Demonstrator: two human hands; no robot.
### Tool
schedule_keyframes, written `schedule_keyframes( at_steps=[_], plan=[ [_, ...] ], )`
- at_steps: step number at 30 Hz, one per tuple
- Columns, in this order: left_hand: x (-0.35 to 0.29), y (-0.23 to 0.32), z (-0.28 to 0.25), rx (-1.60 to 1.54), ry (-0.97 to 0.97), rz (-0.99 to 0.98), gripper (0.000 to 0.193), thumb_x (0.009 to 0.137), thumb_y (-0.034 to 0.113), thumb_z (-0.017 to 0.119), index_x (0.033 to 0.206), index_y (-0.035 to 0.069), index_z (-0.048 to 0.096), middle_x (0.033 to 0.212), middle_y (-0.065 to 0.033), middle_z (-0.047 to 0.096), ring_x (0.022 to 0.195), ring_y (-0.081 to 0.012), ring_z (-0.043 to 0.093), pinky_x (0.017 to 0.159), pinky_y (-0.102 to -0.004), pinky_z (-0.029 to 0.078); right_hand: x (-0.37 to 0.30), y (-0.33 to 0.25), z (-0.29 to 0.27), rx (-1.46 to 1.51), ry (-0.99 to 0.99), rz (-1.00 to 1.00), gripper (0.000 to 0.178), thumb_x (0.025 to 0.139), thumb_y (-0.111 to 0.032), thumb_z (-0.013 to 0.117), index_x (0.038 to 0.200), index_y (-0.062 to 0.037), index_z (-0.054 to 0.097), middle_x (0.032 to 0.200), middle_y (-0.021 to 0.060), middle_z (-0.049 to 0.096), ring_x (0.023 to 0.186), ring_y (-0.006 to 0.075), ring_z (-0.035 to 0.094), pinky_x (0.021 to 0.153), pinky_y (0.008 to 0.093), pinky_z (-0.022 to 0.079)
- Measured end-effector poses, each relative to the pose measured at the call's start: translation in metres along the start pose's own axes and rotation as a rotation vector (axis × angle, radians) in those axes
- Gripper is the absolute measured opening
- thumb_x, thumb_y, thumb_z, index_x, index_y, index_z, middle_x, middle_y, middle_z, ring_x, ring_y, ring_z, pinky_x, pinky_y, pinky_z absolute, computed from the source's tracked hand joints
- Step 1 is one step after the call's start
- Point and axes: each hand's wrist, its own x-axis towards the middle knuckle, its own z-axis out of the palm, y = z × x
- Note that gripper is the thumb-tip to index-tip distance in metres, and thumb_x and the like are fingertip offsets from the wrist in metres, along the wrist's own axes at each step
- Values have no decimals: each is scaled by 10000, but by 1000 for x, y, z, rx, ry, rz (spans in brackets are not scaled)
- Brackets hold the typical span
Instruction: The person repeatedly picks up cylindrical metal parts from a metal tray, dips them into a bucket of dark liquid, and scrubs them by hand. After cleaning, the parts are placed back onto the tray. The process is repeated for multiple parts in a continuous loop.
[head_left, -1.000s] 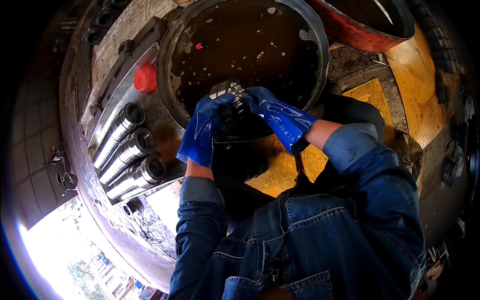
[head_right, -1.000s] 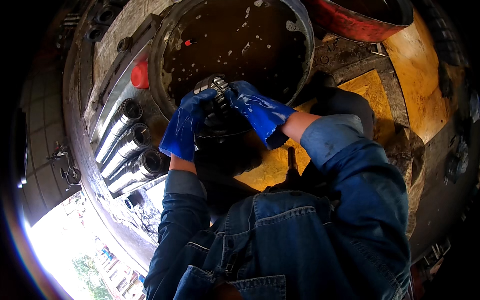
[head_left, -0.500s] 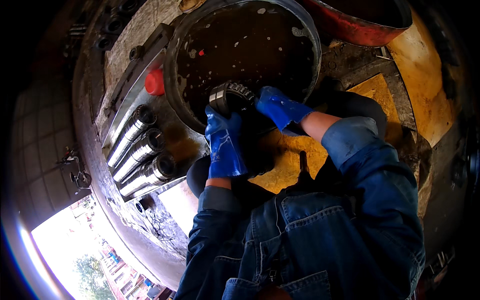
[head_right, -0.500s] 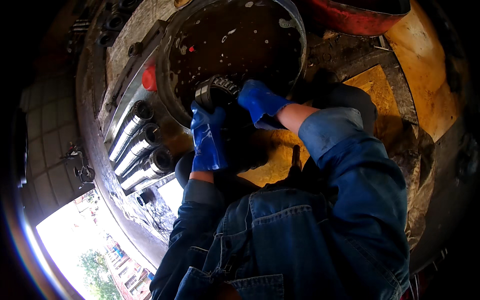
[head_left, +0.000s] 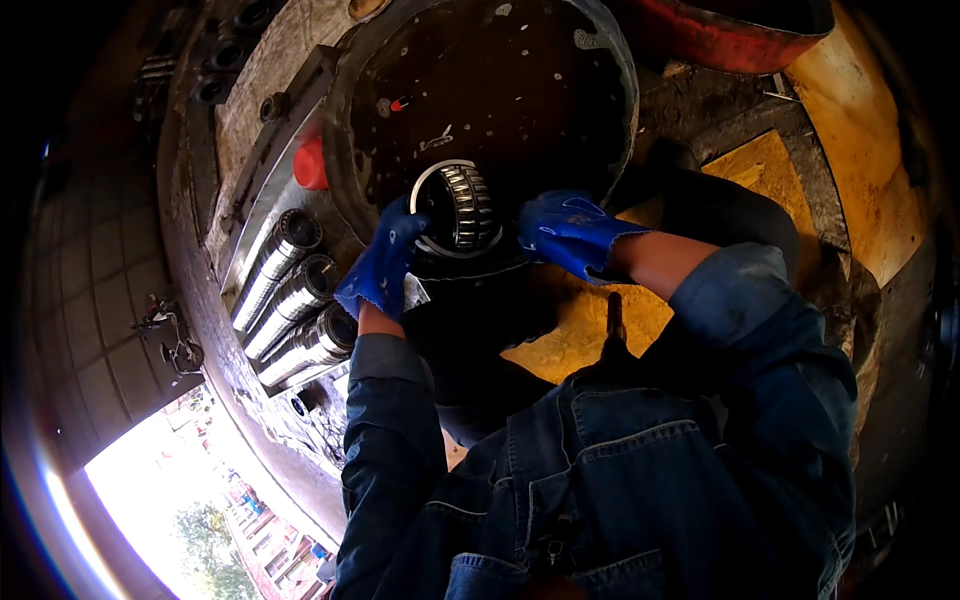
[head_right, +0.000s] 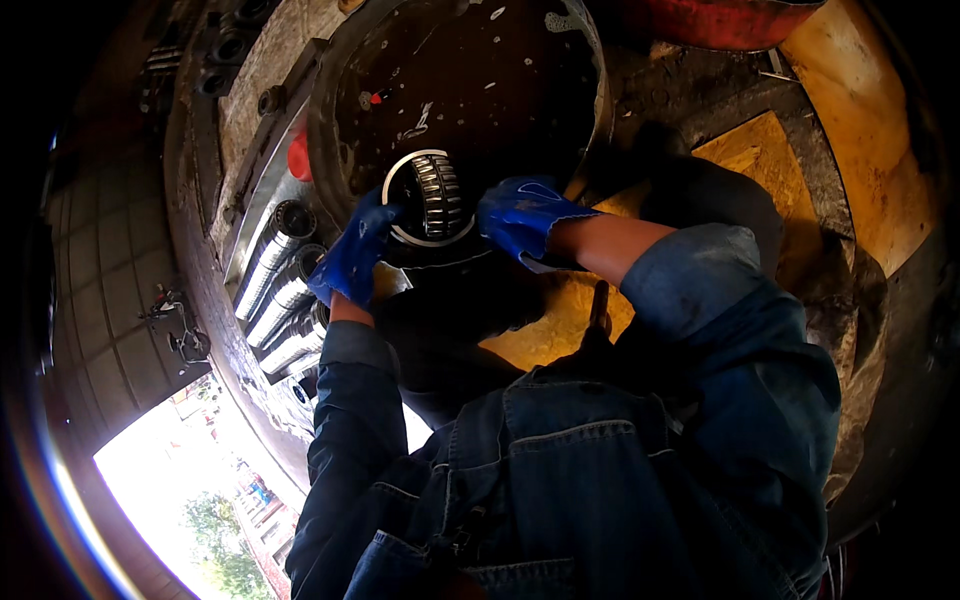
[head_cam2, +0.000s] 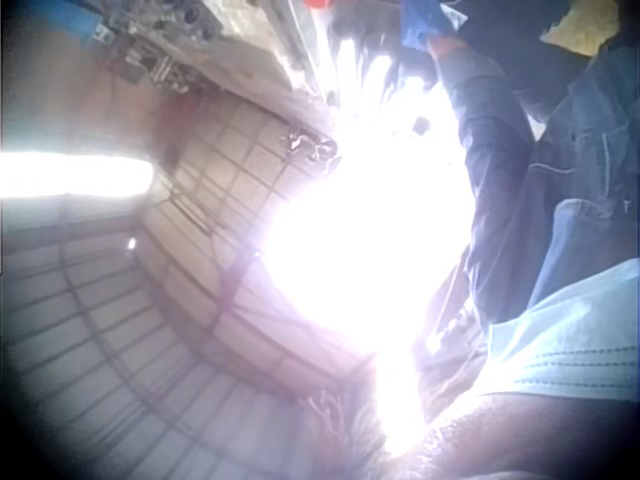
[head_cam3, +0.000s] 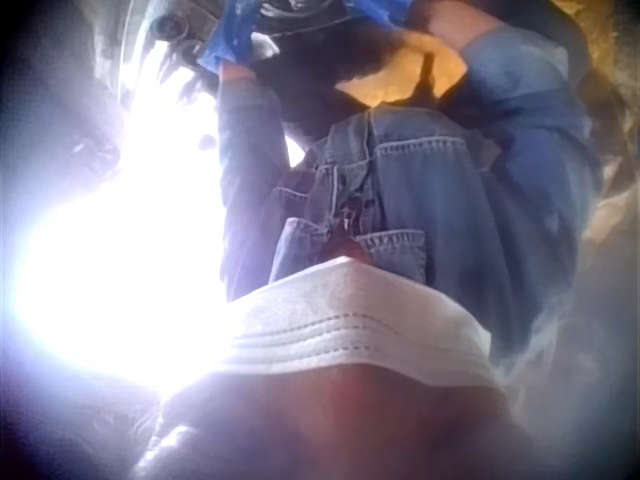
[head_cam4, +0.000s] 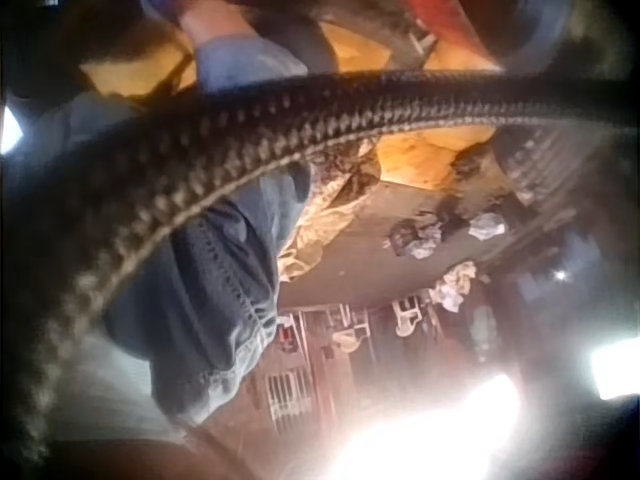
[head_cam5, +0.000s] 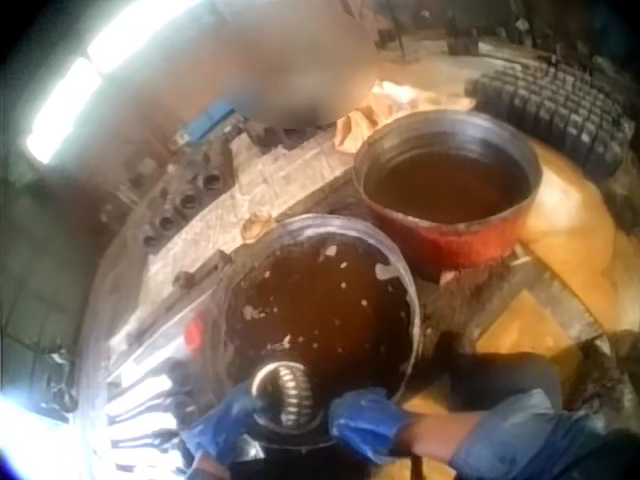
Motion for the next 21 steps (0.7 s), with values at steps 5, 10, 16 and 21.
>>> schedule_keyframes(
  at_steps=[5,10,16,21],
  plan=[
    [2,-2,-5,58,-17,-3,585,735,-3,648,1316,-67,617,1123,-188,717,969,-287,712,837,-388,571,-2,16,23,70,201,-65,210,927,-222,637,856,-65,757,894,193,722,872,372,701,768,441,552],
    [-13,17,22,293,140,83,686,798,188,696,1426,-21,514,1251,-232,675,1133,-326,680,978,-401,553,30,-11,-27,542,11,466,285,964,-283,655,959,-23,772,913,205,742,867,381,698,782,429,538],
    [-51,-3,58,618,536,25,943,835,416,662,1606,103,218,1399,-331,568,1212,-482,632,1042,-499,530,74,-18,56,1136,344,365,339,953,-165,685,1226,36,666,1095,205,739,984,297,729,894,396,562],
    [-40,6,58,593,448,-49,866,880,367,624,1605,114,224,1392,-326,576,1227,-459,633,1047,-507,530,124,7,120,736,726,637,303,933,-181,715,1170,6,687,1128,147,738,1028,264,706,911,379,564]
  ],
)
